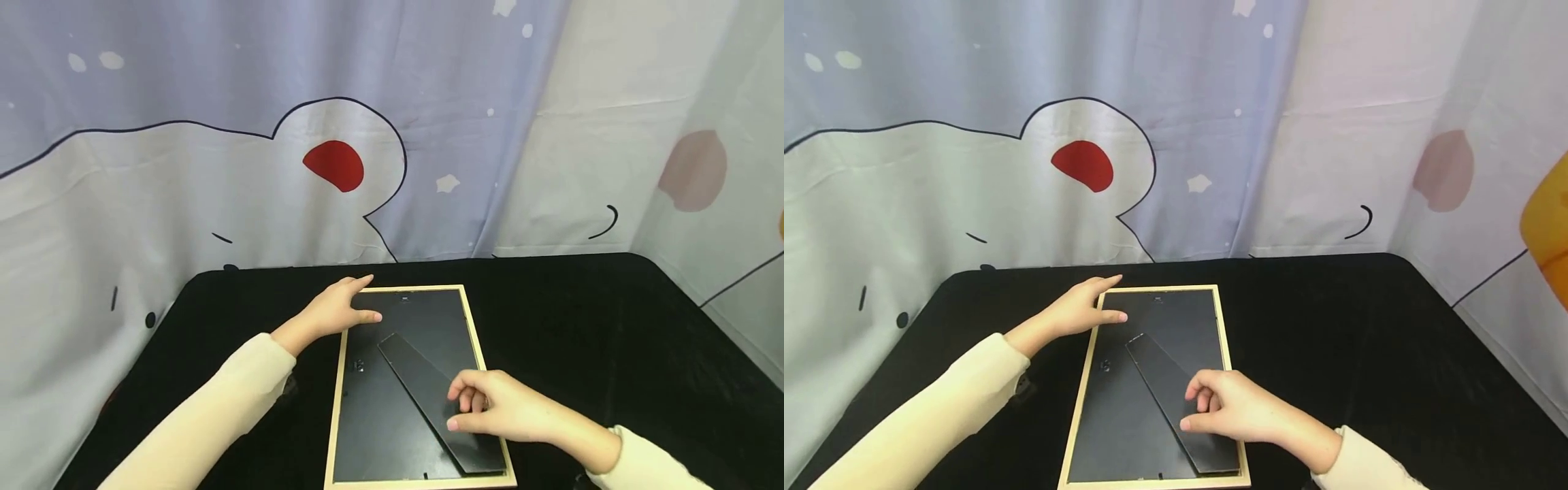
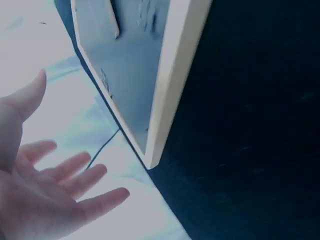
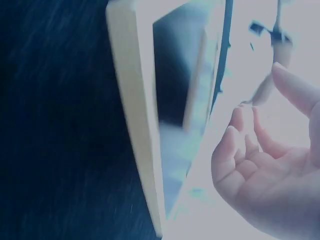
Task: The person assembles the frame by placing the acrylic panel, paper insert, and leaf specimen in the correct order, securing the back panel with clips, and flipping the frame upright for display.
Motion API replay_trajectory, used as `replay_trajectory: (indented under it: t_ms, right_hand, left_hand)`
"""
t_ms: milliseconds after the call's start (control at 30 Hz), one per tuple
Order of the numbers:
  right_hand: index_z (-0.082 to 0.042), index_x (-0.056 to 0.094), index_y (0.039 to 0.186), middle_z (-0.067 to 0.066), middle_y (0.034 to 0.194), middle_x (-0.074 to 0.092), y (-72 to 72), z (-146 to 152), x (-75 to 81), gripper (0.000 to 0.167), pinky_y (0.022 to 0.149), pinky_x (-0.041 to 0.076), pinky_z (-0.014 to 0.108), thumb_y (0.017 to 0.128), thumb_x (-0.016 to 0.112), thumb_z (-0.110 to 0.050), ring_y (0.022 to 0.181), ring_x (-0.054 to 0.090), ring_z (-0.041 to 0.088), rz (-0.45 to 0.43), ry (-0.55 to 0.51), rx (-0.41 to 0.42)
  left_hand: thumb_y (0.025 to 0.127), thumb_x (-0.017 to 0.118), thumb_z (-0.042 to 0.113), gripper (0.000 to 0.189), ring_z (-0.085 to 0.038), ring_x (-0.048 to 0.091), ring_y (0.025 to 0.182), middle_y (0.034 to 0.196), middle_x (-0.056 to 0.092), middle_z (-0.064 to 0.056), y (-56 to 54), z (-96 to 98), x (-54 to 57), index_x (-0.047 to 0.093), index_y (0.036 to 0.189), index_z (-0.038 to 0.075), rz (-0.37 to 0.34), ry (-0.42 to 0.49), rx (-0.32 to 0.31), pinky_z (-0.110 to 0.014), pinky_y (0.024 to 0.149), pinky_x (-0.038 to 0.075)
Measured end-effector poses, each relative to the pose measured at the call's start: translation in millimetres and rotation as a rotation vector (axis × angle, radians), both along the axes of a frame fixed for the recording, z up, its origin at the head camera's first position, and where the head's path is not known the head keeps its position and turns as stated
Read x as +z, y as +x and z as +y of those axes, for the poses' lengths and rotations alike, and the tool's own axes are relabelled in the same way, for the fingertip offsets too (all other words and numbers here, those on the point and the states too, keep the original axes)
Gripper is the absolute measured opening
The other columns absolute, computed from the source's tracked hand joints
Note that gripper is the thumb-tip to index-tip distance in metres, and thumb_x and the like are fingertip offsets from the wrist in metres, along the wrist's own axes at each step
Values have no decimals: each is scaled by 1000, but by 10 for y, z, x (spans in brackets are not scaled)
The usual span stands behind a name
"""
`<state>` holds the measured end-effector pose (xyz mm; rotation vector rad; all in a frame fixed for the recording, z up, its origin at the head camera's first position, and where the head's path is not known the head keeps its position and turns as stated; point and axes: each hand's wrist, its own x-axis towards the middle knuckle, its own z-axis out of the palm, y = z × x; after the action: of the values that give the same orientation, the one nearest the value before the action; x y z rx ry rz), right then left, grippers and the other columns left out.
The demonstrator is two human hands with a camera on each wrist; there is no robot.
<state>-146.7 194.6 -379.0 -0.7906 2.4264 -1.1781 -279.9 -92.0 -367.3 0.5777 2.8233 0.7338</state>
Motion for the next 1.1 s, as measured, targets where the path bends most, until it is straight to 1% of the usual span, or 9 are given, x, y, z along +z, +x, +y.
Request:
replay_trajectory:
  t_ms: [100,200,333,433,633,767,900,1000,1100]
  right_hand:
    - [-4,61,101,-5,81,56,-52,151,18,32,60,47,22,84,74,-28,69,54,3,56,-11,-70]
    - [-3,60,104,-2,84,56,-110,289,3,34,61,47,23,85,73,-28,70,55,4,81,-1,-144]
    - [-1,58,111,2,89,56,-195,445,-86,39,63,48,23,85,73,-27,73,55,5,74,22,-224]
    - [2,57,116,5,93,57,-253,523,-175,45,65,48,24,85,73,-26,74,57,6,46,32,-258]
    - [11,50,123,10,97,56,-311,569,-283,56,65,50,25,85,72,-24,74,59,13,-61,-2,-290]
    - [13,47,126,10,98,55,-305,578,-335,57,65,49,25,86,71,-19,74,58,14,-112,-39,-291]
    - [14,47,125,9,98,55,-297,563,-378,57,67,48,24,86,72,-18,76,58,14,-109,-44,-277]
    - [15,47,125,9,96,55,-297,537,-398,58,69,48,22,85,72,-18,76,58,12,-95,-43,-263]
    - [17,46,126,9,95,55,-296,506,-405,62,67,47,22,83,74,-20,72,57,9,-80,-29,-250]
  left_hand:
    - [85,72,35,80,-39,42,132,145,41,-23,163,-122,-34,34,149,6,6,90,48,-53,102,39]
    - [85,74,34,82,-42,45,128,142,42,-26,347,-231,-85,32,149,4,0,162,88,-53,98,42]
    - [83,75,33,88,-44,49,122,139,44,-26,560,-326,-157,28,151,4,-41,236,128,-53,92,46]
    - [81,77,31,90,-42,50,120,139,45,-25,676,-366,-223,27,151,4,-75,276,160,-51,89,48]
    - [77,81,29,91,-36,54,111,134,49,-23,842,-399,-370,31,149,2,-117,308,207,-45,81,50]
    - [75,83,28,92,-29,56,101,129,53,-19,921,-394,-406,34,148,1,-135,304,230,-40,76,50]
    - [72,85,27,93,-23,54,91,120,56,-15,980,-388,-419,36,146,0,-166,299,249,-36,71,49]
    - [71,86,27,93,-21,53,87,111,56,-12,1013,-371,-435,37,144,-3,-172,291,251,-34,68,47]
    - [69,86,26,93,-19,50,81,102,53,-10,1032,-344,-453,39,142,-7,-161,274,247,-31,66,45]
